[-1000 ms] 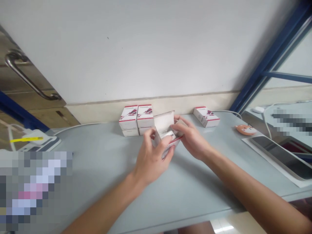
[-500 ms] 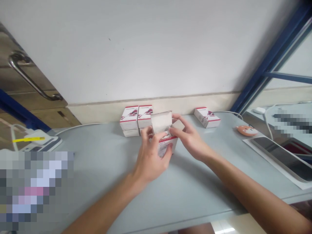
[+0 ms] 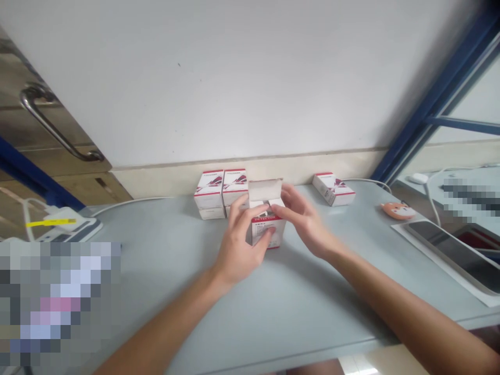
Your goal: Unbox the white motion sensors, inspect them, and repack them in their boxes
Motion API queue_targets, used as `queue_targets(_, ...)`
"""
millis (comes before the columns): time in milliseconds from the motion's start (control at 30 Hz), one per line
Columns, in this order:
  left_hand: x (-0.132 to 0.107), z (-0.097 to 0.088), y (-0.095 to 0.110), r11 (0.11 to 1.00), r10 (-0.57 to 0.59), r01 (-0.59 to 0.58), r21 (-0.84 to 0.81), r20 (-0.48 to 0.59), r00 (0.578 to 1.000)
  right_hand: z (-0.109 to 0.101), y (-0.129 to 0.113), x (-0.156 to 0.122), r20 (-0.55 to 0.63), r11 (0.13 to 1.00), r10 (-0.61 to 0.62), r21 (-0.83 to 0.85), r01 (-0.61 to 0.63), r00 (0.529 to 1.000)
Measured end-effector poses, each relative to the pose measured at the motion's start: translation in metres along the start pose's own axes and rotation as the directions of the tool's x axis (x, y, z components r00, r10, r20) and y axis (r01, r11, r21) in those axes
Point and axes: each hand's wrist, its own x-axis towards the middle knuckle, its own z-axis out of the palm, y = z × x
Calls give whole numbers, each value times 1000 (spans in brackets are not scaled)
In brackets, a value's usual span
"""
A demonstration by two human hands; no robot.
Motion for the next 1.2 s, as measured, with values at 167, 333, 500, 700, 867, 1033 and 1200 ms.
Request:
queue_targets(167, -2, 7, -8, 1000, -11, 10, -29, -31, 999, 1, 11, -2, 14, 887, -305, -360, 289, 952)
queue_targets(333, -8, 19, -19, 975, 55, -89, -203, -170, 984, 2, 8, 0, -63, 877, -327, -393, 278, 943)
queue_targets(500, -8, 17, -25, 981, 40, -52, -189, -68, 997, -6, 10, 2, 35, 817, -398, -442, 371, 917)
queue_targets(700, -8, 15, -35, 980, 81, -84, -182, -23, 996, -13, 31, 5, 115, 677, -504, -564, 474, 856)
queue_targets(867, -8, 14, -36, 989, 65, -60, -133, 35, 997, -7, 39, 5, 49, 689, -463, -608, 394, 885)
queue_targets(1033, -2, 15, -37, 974, -77, 67, -216, -40, 996, -11, 45, 4, 75, 811, -337, -484, 329, 939)
queue_targets(1200, 4, 16, -37, 908, -285, 216, -358, -154, 946, -5, 52, 0, 142, 941, -9, -333, 56, 990)
